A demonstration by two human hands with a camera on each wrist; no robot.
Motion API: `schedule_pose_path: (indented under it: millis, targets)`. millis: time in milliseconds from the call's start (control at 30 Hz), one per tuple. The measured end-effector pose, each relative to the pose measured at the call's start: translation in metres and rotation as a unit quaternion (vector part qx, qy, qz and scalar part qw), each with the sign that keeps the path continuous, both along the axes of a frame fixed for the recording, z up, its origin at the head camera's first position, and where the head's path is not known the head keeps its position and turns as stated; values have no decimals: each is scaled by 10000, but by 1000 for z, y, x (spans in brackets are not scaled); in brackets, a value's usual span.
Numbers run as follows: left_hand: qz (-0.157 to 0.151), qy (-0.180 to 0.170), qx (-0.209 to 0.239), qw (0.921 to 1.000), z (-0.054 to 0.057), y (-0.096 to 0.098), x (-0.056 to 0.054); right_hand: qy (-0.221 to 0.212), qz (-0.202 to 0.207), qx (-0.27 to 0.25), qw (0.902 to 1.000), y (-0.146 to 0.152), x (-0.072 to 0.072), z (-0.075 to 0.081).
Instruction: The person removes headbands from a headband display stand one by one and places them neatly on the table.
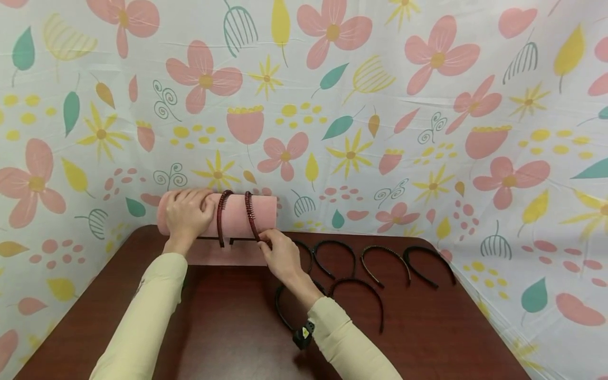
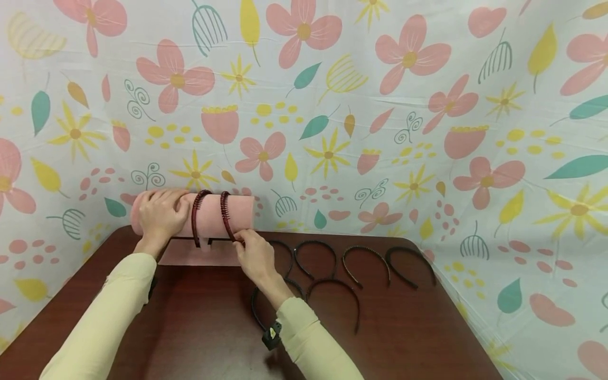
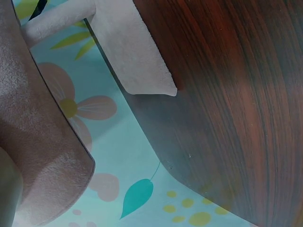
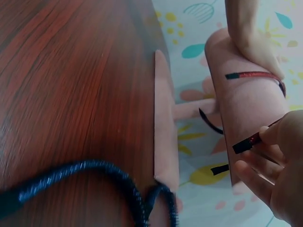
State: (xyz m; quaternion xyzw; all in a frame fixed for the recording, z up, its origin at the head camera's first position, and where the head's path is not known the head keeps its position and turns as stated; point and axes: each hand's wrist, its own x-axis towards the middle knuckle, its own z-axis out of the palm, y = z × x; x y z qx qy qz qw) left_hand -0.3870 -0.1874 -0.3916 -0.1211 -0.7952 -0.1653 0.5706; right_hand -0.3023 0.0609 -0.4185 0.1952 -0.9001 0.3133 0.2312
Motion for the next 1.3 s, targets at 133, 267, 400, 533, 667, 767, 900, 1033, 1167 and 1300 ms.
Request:
schedule_pose_path:
  millis: [133,267,400,533,667,767,900,1033,1167,1300]
  targets:
    - [13,49,32,10000,-1,0,0,7,-1,-22,10000,10,-1,-3]
    - [20,-62,-22,10000,0,0,1,15,-183,-20,9998,22,-2,-5]
    - [20,-150,-40,9999,0,0,1,75,-321,9,9995,34,0,-7]
    - [16,-151,0,9999,0,0,0,112,-407,49,9991,48,4,-6]
    - [8,-95,44,9999,-1,1,0,87,-424,113,9990,62,11,-5]
    - [39,-74,65,9999,-1,1,-1,168,-342,98,9992,74,17,-5]
    - [55,-80,74,9999,-1,1,0,252,-273,149,9992,91,26,-5]
    - [50,-48,58,10000,1,1,1,300,-292,242,9988,107,37,-6]
    - [56,-45,43,10000,2,1,2,395,-352,354,9980,120,47,-6]
    - [16,-46,64,10000,2,2,3,450,-416,545,9966,132,58,-8]
